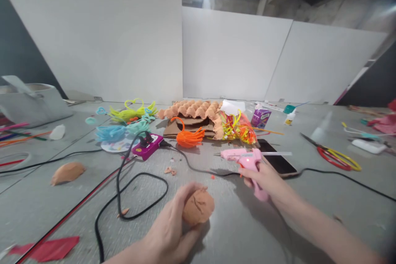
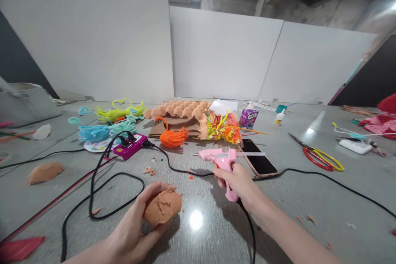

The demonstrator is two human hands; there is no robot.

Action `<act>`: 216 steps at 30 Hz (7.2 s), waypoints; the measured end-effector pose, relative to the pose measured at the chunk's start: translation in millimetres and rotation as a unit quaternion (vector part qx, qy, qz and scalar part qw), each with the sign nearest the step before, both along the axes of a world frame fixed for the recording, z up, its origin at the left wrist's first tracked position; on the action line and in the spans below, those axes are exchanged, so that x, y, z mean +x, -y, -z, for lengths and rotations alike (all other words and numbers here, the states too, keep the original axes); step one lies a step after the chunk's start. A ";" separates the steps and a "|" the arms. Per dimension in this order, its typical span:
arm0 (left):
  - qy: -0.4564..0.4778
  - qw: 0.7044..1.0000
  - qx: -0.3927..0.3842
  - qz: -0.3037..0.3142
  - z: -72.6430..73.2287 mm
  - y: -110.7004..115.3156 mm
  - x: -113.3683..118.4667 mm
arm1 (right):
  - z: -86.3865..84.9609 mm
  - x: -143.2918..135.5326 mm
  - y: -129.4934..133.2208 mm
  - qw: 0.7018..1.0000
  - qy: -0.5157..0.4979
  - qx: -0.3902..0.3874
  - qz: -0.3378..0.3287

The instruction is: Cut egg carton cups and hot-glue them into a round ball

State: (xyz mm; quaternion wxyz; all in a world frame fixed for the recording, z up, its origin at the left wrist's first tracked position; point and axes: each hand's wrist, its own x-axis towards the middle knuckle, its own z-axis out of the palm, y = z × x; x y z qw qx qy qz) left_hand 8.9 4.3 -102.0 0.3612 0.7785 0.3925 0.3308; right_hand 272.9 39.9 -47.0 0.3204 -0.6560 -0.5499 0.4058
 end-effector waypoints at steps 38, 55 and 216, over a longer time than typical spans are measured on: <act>0.019 0.948 0.293 -0.119 -11.0 8.5 13.5 | -15.8 -90.5 56.5 0.983 -0.143 0.076 -0.085; -0.007 0.918 0.388 -0.077 2.1 8.0 3.8 | -21.2 -91.3 60.8 0.979 -0.178 0.060 -0.084; 0.112 0.980 0.150 -0.067 -12.3 -13.6 6.5 | -15.8 -38.4 13.6 0.915 0.112 0.248 -0.299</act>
